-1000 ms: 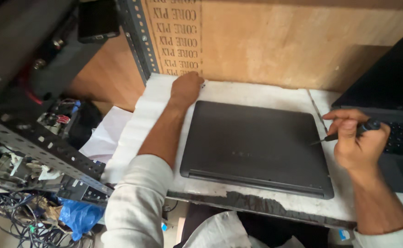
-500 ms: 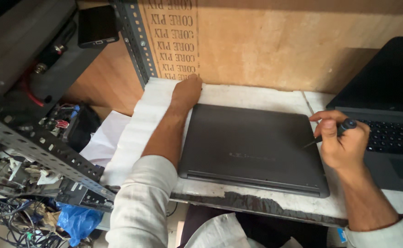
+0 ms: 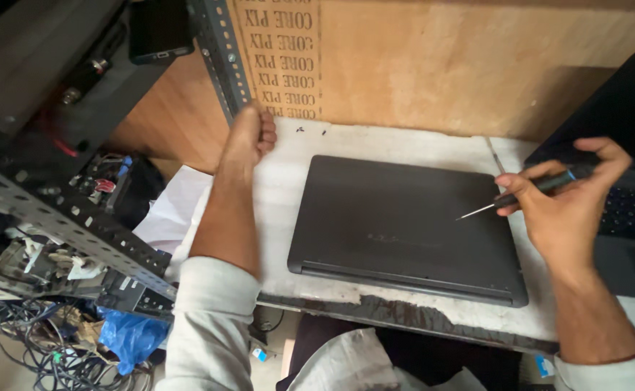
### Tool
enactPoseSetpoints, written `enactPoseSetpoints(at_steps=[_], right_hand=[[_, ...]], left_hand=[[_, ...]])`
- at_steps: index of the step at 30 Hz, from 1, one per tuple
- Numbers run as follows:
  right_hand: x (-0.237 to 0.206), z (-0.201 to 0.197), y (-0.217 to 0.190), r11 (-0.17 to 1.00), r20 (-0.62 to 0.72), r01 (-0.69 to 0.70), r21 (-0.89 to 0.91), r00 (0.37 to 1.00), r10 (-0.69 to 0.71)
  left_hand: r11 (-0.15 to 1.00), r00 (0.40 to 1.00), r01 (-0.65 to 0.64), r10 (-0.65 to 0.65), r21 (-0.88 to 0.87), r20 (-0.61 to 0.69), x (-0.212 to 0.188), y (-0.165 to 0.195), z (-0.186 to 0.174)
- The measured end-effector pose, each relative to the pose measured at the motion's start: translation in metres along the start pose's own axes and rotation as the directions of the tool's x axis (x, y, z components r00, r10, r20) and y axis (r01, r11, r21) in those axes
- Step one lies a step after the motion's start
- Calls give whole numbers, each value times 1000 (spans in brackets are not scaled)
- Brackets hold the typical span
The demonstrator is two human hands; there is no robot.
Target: The person uses a screwdriver to unscrew and remove the back cover of a laptop, exposing the internal components, then aligns the cover back onto the laptop body and drives the screws back in. They then set the closed laptop aside, open a second laptop, and type on its keyboard.
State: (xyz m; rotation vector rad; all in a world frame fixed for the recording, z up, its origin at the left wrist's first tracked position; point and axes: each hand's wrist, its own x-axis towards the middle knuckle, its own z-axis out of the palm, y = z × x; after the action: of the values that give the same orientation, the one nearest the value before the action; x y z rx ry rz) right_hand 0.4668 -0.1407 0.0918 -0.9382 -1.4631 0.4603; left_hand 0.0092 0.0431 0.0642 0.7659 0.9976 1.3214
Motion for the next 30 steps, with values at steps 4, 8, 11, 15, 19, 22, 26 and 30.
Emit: enactPoseSetpoints(at_steps=[4, 8, 11, 15, 19, 22, 26, 30], right_hand=[[-4, 0, -1, 994, 61, 107, -20, 993, -105], [-6, 4, 5, 994, 75, 104, 28, 992, -105], [-4, 5, 4, 997, 117, 75, 22, 990, -77], [-1, 7, -1, 975, 170, 68, 214, 980, -105], [-7, 12, -5, 968, 116, 119, 222, 982, -147], [-12, 14, -4, 958, 75, 182, 223, 976, -203], [-16, 16, -2, 942, 41, 221, 252, 970, -239], [-17, 18, -2, 948, 48, 216, 233, 971, -234]], left_hand=[[991, 999, 51, -51, 124, -3, 1, -9, 14], [971, 981, 95, -129, 221, 143, -1, -14, 13], [969, 966, 71, -126, 238, 226, -4, -17, 12], [970, 951, 94, -153, 223, 267, -8, -20, 31], [975, 930, 76, -144, 208, 337, -29, -37, 77], [906, 825, -145, -111, 398, 554, -59, -60, 111], [773, 704, -465, 28, 431, 709, -86, -74, 141], [784, 679, -486, 61, 386, 731, -99, -77, 153]])
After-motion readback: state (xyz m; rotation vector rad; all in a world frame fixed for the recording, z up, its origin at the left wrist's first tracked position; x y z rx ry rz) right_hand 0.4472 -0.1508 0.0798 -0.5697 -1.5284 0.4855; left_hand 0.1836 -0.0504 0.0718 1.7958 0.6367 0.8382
